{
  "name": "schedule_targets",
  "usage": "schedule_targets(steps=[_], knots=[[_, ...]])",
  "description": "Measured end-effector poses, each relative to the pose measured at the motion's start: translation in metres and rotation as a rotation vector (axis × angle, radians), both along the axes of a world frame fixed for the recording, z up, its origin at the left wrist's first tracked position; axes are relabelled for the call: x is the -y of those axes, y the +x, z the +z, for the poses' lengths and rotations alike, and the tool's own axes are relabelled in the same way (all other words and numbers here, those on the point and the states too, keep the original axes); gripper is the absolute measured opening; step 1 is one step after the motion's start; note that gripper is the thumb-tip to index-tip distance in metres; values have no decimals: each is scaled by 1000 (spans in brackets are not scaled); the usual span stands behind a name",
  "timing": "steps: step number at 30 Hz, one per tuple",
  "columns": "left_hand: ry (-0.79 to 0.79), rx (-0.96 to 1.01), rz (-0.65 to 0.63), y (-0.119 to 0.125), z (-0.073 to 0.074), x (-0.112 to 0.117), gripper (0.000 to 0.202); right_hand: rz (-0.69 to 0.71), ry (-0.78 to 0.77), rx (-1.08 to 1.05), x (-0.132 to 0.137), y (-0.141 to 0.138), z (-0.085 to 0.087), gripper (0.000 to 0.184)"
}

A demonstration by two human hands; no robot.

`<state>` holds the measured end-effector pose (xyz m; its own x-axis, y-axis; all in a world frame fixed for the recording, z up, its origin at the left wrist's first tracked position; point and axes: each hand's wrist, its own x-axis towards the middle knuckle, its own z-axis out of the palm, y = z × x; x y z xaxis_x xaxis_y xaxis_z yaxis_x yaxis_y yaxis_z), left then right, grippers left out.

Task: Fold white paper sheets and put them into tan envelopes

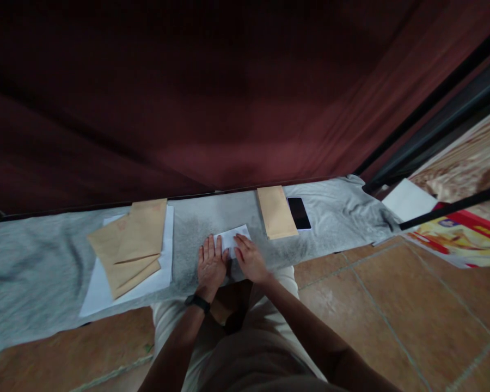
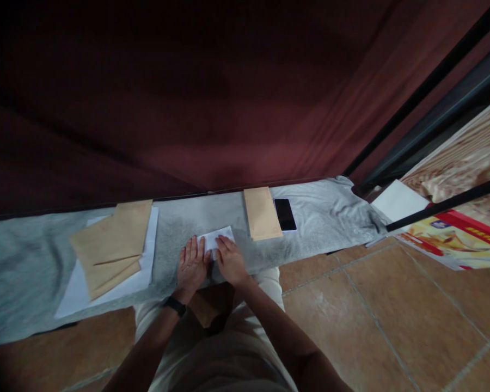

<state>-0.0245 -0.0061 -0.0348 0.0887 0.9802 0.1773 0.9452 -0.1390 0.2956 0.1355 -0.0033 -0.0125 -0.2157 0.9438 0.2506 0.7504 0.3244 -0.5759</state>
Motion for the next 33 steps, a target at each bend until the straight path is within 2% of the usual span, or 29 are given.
schedule_targets(steps=[3,7,13,20,33], knots=[[-35,-121,-31,-4,0,1,60,143,40,98,-4,-23,-5,47],[-62,-210,-29,-4,2,2,60,152,68,202,-10,-32,-17,51],[5,-164,-6,-2,0,1,57,100,94,283,-12,-16,-29,54],[60,-92,17,-11,-5,6,59,-4,87,264,-9,-1,-33,54],[93,-27,55,-21,-2,17,57,-131,98,280,6,26,-41,56]])
